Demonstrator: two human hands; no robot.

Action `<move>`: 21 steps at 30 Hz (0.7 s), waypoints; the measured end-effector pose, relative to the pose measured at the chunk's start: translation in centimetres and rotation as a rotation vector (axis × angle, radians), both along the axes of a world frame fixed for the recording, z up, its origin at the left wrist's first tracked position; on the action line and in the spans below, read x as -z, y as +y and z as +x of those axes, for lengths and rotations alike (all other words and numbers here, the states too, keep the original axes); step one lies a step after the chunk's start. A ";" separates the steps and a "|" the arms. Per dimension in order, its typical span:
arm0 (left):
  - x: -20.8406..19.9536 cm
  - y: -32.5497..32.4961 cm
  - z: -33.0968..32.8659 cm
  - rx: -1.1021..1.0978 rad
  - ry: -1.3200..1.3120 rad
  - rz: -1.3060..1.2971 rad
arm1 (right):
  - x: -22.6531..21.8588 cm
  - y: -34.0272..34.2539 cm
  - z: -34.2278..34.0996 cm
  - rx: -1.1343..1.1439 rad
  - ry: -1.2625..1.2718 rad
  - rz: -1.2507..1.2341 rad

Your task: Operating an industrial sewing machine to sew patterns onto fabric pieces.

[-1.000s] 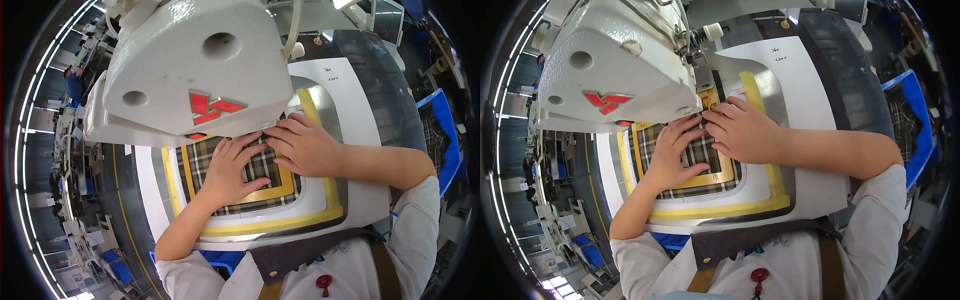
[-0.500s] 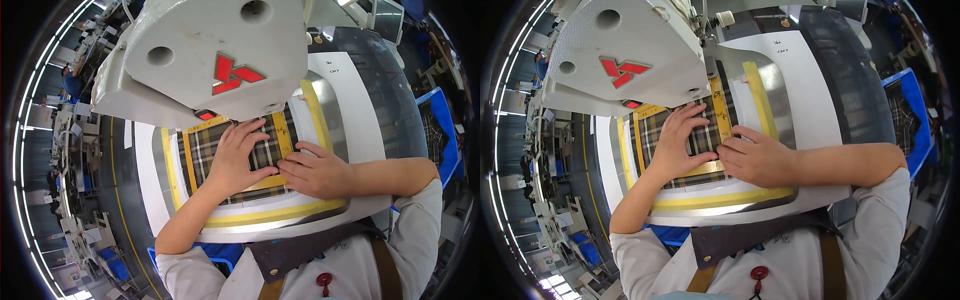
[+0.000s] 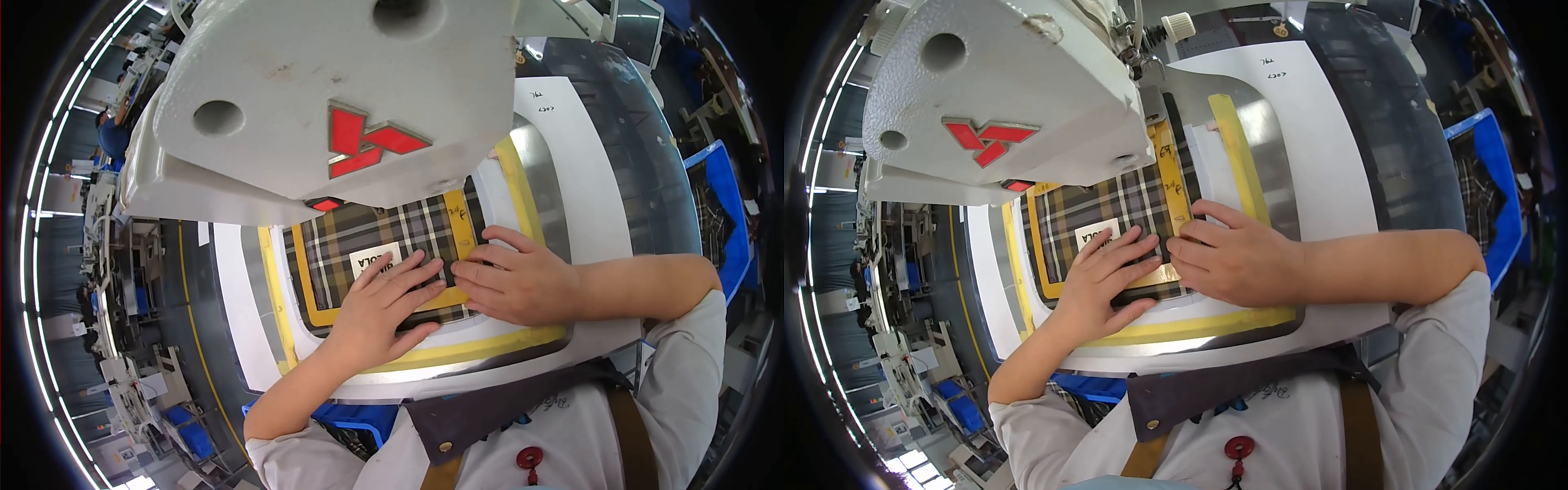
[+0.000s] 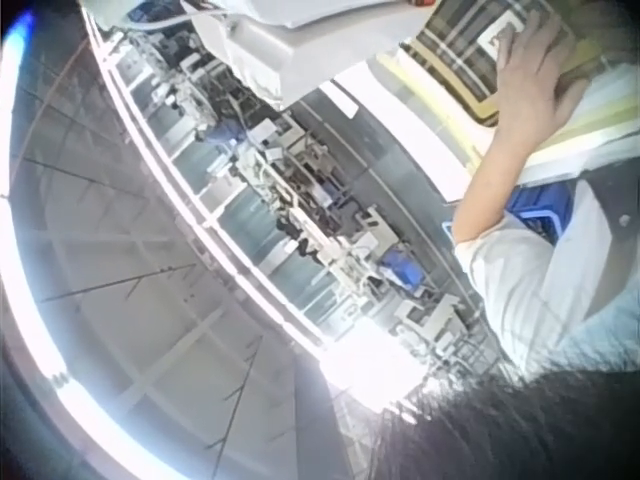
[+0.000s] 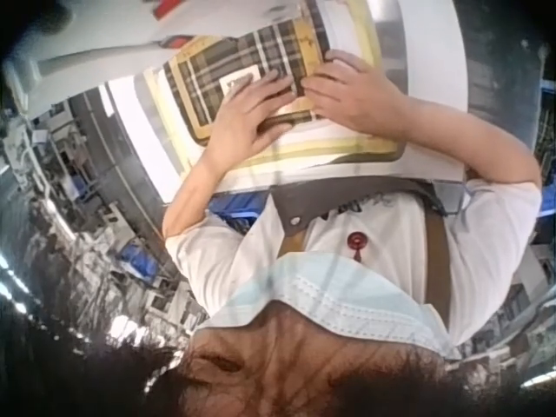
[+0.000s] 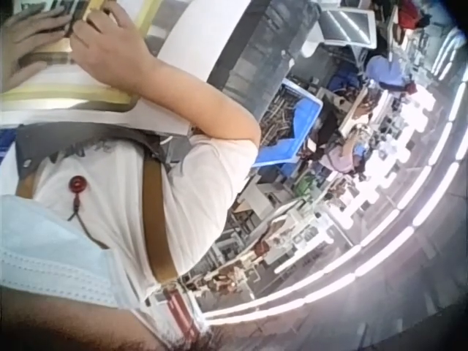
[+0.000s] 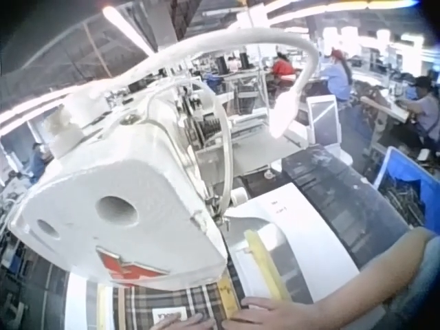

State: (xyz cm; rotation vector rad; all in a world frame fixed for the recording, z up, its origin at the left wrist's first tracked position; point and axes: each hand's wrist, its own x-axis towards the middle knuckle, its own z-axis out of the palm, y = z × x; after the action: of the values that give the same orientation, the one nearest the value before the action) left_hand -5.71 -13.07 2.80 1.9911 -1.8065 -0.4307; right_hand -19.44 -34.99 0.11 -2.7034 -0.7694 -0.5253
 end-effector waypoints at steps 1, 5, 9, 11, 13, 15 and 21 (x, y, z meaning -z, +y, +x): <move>0.1 0.0 0.0 0.003 0.001 0.002 | 0.1 -0.1 0.1 -0.007 -0.002 0.005; 0.2 -0.1 0.4 0.001 -0.029 0.006 | 0.2 -0.3 0.6 -0.025 0.027 0.010; 0.1 -0.2 0.5 -0.005 -0.039 -0.001 | 0.1 -0.4 1.0 -0.029 0.038 0.023; 0.1 -0.3 0.6 -0.009 -0.036 -0.005 | 0.3 -0.4 1.1 -0.035 0.027 0.026; 0.0 -0.5 1.0 -0.014 -0.037 -0.010 | 0.3 -0.5 1.5 -0.020 0.034 0.038; 0.0 -0.9 1.5 -0.013 -0.045 -0.006 | 0.3 -0.8 2.1 -0.024 0.034 0.060; 0.3 -1.5 2.6 -0.035 -0.054 -0.046 | 0.3 -1.4 3.6 -0.017 0.025 0.091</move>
State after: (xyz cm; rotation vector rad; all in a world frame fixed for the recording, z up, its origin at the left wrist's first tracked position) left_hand -3.09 -14.61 2.54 2.0184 -1.7942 -0.3242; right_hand -15.86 -36.41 -0.19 -2.6124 -0.7422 -0.5087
